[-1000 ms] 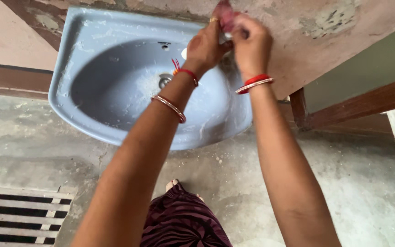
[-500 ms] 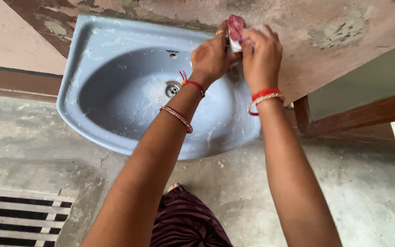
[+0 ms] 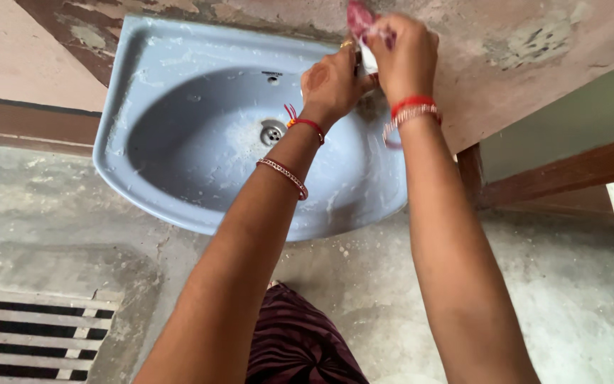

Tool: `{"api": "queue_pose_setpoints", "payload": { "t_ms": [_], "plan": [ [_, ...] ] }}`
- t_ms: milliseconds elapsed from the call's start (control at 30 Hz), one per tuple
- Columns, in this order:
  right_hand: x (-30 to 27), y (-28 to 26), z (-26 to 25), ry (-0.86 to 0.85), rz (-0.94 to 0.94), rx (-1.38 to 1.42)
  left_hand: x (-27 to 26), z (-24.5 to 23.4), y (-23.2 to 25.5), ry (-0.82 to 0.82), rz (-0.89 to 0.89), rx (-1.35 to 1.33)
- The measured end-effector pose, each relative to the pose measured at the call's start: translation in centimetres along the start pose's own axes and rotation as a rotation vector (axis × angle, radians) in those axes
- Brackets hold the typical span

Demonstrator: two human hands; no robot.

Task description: The person scrubs the inside of a light blue wall-mounted sink using a cloth and a white bottle of cleaning liquid. They repeatedly apply the liquid and wipe the basin and faucet area.

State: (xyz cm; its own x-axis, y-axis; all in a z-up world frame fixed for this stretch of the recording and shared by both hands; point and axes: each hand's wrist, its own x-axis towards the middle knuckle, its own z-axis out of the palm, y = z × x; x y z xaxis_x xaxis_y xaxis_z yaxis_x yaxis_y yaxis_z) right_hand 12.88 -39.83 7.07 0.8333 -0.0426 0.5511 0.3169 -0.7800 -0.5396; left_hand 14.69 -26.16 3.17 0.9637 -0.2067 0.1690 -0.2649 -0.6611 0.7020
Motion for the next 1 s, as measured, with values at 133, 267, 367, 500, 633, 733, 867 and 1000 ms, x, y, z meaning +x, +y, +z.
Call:
{"api": "queue_pose_setpoints", "payload": {
  "t_ms": [133, 267, 367, 500, 633, 733, 867, 1000],
  "plan": [
    [0.4, -0.4, -0.2, 0.023, 0.060, 0.109, 0.0, -0.6, 0.3, 0.024, 0.022, -0.034],
    [-0.3, -0.8, -1.0, 0.098, -0.113, -0.027, 0.0, -0.8, 0.4, -0.015, 0.020, -0.032],
    [-0.8, -1.1, -1.2, 0.053, -0.164, -0.137, -0.2, -0.7, 0.2, -0.007, 0.064, -0.004],
    [-0.4, -1.3, -1.4, -0.023, -0.053, -0.006, 0.0, -0.4, 0.2, 0.015, 0.050, -0.040],
    [-0.6, -1.3, -0.8, 0.045, -0.073, 0.026, 0.1, -0.2, -0.1, 0.019, 0.064, -0.035],
    [-0.7, -1.0, -0.3, 0.057, -0.033, 0.024, 0.3, -0.1, -0.3, 0.010, 0.048, -0.020],
    [0.2, -0.8, -0.7, 0.016, 0.092, 0.062, 0.3, 0.1, -0.1, 0.003, 0.017, 0.002],
    [-0.5, -1.4, -0.9, 0.088, -0.073, 0.021, -0.3, 0.2, -0.4, -0.017, 0.023, -0.033]
  ]
}}
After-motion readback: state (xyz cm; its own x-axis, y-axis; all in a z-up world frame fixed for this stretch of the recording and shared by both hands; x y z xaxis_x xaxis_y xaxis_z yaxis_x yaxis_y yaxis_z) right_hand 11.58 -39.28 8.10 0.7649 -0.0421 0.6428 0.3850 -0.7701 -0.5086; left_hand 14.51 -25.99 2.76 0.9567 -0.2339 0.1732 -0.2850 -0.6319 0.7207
